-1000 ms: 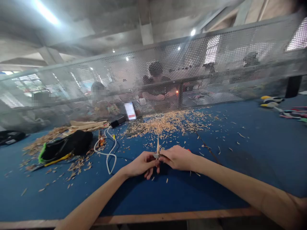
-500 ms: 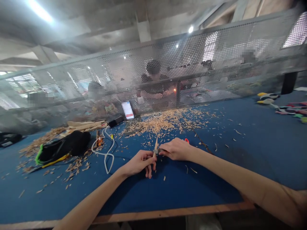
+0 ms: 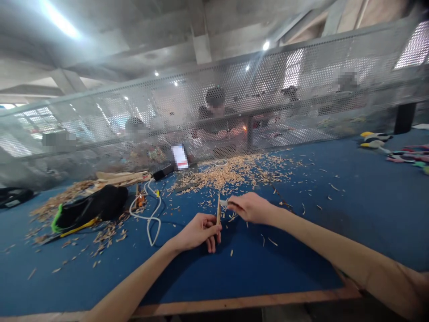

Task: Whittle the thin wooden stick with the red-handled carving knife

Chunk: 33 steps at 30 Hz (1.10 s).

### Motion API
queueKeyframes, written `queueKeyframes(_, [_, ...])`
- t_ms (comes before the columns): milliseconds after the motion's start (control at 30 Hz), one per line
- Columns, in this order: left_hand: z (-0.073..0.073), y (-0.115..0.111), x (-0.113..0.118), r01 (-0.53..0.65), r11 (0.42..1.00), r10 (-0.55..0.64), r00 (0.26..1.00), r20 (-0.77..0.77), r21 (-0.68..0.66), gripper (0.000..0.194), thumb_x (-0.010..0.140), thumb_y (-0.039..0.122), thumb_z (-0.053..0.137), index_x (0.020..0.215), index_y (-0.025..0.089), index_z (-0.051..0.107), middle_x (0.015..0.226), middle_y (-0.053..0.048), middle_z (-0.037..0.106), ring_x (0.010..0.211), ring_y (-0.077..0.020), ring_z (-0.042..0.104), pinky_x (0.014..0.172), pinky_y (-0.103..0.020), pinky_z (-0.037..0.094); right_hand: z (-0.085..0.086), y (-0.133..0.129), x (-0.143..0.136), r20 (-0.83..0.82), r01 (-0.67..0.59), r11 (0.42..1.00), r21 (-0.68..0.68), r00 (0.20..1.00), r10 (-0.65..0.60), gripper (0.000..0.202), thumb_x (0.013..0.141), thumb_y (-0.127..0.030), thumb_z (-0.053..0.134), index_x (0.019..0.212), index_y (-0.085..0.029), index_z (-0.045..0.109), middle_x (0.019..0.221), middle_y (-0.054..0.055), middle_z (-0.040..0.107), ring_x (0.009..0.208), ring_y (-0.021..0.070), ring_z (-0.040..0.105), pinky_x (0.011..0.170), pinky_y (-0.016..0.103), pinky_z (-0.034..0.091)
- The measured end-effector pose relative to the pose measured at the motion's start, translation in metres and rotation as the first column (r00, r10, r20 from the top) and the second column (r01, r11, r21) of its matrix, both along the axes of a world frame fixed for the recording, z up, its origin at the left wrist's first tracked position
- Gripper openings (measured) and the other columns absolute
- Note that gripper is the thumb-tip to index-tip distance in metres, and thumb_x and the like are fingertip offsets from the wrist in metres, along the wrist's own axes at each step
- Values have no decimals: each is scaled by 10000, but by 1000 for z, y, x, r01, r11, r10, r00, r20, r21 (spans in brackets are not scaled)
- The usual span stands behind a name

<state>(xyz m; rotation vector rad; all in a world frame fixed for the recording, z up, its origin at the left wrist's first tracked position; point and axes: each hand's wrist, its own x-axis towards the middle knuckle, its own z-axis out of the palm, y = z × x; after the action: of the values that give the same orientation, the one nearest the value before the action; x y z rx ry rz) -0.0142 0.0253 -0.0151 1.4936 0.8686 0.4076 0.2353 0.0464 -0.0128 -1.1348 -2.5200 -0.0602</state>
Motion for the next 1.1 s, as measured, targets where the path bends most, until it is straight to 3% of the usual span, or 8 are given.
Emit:
queueKeyframes(167, [3,-1,-1,31,999,-32,999,28,20,632,732,716,752,945,147,574,656,-17,681,442,-151,659,411,-221,513,-3,-21,-32,108,-112,992,-61,987,118,350,1074,-404,379,1057,-186,652,863,77,763,664,167,655,574,290,298])
queueKeyframes(567, [0,-2,-3,53,997,-55,998,43,53,574,782,693,723,915,152,583,652,-18,672,481,-156,674,442,-229,526,-2,-14,-27,187,-99,995,-16,977,101,388,1068,-470,382,1057,-200,661,882,76,765,641,159,641,552,282,280])
queueKeyframes(633, [2,-7,-4,62,997,-63,998,12,54,559,783,685,727,874,157,568,654,-21,674,496,-159,683,454,-231,536,-3,0,-12,131,-26,999,25,991,22,408,1065,-463,362,1058,-196,670,848,76,758,606,159,615,545,287,268])
queueKeyframes(700, [3,-12,-5,76,996,-75,997,-20,49,540,797,672,722,844,159,560,677,-29,684,512,-157,691,470,-229,546,-1,17,15,38,135,990,50,990,-137,443,1064,-440,315,1057,-186,678,768,75,736,569,165,586,543,294,263])
queueKeyframes(800, [3,-15,-6,60,998,-59,998,-21,28,544,800,674,715,874,156,566,698,-34,697,490,-156,684,459,-232,546,3,40,59,-91,357,932,61,932,-351,459,1052,-421,291,1049,-170,675,691,79,694,550,187,564,553,307,271])
queueKeyframes(867, [1,-13,-6,45,999,-45,999,-5,13,559,792,678,721,911,153,569,705,-40,706,474,-160,680,443,-235,541,4,44,72,-141,391,918,62,914,-380,448,1048,-415,296,1049,-166,668,703,87,690,569,196,575,567,311,284])
queueKeyframes(933, [-2,-9,-6,35,999,-35,999,16,3,560,796,667,727,946,151,571,720,-48,714,487,-167,690,443,-235,541,3,38,64,-141,330,942,61,937,-319,445,1052,-420,296,1059,-164,660,723,88,696,586,195,588,572,309,285])
queueKeyframes(1100, [0,-4,-4,33,999,-31,997,69,-38,597,778,692,731,983,157,563,739,-37,702,493,-163,691,432,-220,522,-1,-6,-3,-40,-19,1000,12,999,20,413,1079,-421,299,1061,-187,639,780,66,729,648,180,638,579,294,293])
